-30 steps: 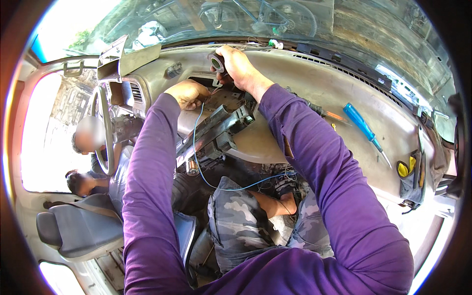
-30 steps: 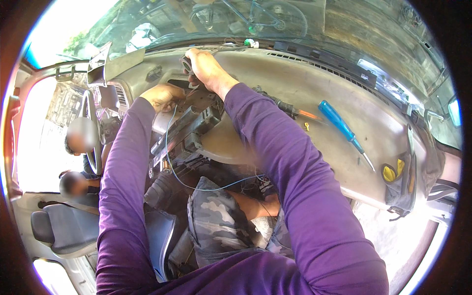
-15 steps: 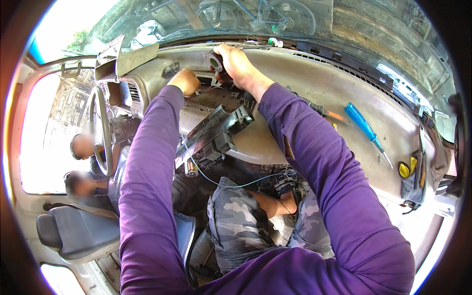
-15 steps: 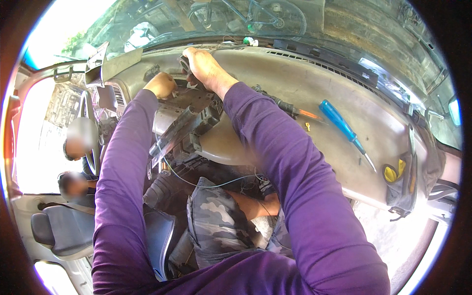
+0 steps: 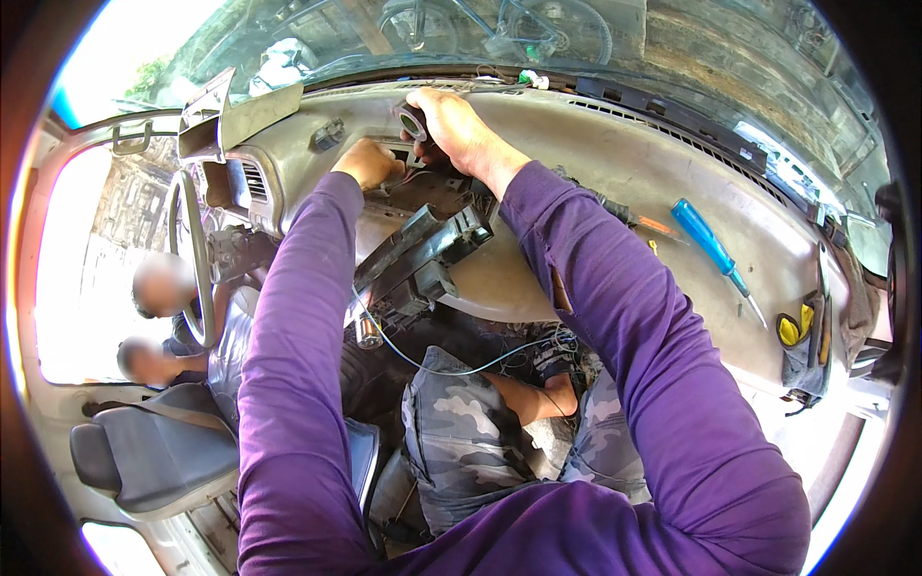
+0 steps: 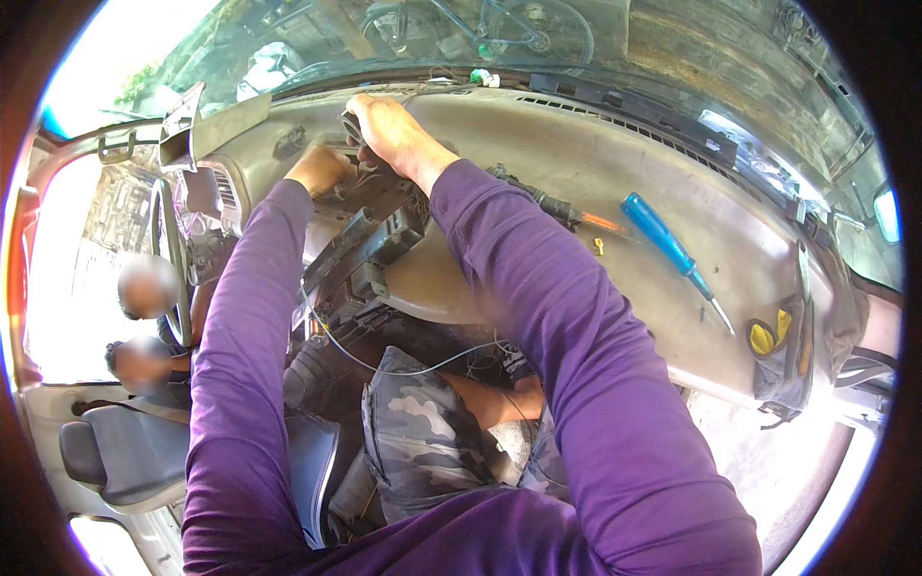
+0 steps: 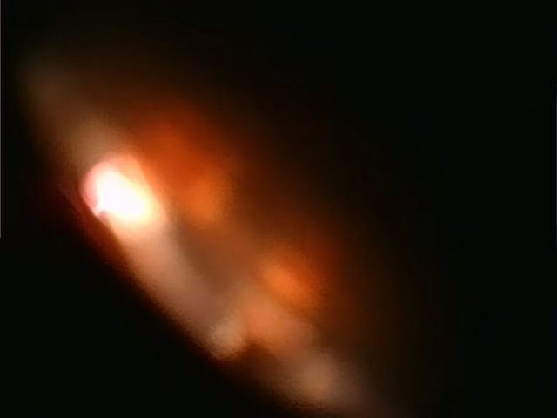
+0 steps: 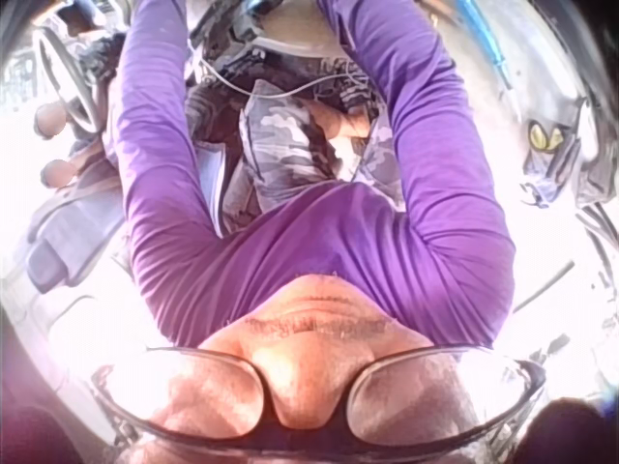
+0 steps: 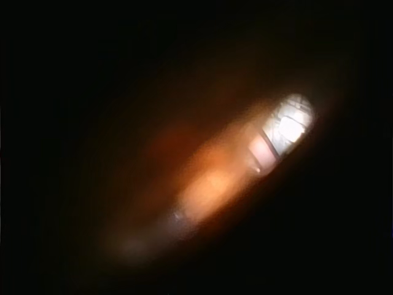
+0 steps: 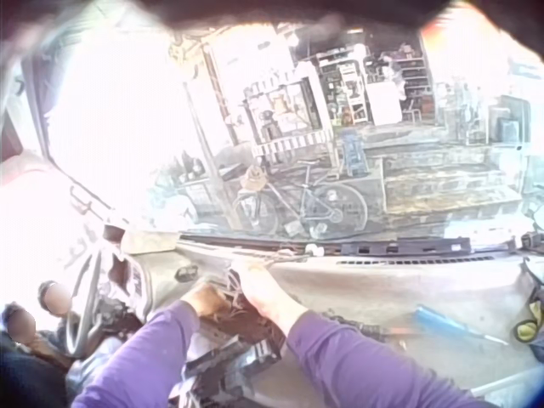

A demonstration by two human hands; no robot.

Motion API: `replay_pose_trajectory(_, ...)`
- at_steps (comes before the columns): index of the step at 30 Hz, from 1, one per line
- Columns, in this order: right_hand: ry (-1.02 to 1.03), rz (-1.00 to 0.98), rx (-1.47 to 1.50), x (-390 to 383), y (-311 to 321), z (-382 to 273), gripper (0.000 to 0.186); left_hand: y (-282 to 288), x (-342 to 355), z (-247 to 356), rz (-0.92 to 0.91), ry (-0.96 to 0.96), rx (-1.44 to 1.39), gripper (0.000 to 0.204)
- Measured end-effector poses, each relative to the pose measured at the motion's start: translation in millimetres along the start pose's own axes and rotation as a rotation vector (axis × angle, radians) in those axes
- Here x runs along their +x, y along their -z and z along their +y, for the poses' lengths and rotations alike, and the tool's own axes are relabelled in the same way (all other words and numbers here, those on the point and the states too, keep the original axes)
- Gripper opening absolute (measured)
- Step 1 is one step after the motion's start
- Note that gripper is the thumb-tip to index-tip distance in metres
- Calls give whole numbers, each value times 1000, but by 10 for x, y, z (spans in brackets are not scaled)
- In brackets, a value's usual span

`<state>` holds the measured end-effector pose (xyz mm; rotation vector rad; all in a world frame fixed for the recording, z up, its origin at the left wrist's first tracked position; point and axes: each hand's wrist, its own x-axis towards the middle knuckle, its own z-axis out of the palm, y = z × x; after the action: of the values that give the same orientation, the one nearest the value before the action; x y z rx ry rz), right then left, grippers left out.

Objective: The person works inside a vehicle's cabin, manipulating exposed wires and connectors near the dashboard. They use a screwdriver to adjust components and connect wire ends, occasionally reaching for tools on the dashboard.

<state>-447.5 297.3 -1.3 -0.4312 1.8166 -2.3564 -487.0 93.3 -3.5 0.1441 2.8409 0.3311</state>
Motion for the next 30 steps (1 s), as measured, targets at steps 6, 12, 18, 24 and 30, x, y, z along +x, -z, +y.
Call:
replay_pose_trajectory(6, 141, -27, -68, 4, -61, 32, 34, -185, 165, -234, 103, -103, 151, 35)
replay_pose_trajectory(12, 28, -3, -9, -54, -9, -39, 34, -224, -3, 26, 181, -92, 101, 30)
replay_pose_trajectory(18, 15, -26, 12, -60, -107, -63, 33, -297, 254, -405, 108, -189, 285, 31)
replay_pose_trajectory(24, 215, -22, -267, -20, 41, 0, 26, -59, -190, 223, 220, -27, 10, 29)
replay_pose_trajectory(30, 228, -27, -190, 50, 20, 109, 30, 72, -484, 374, 167, -64, 68, 27)
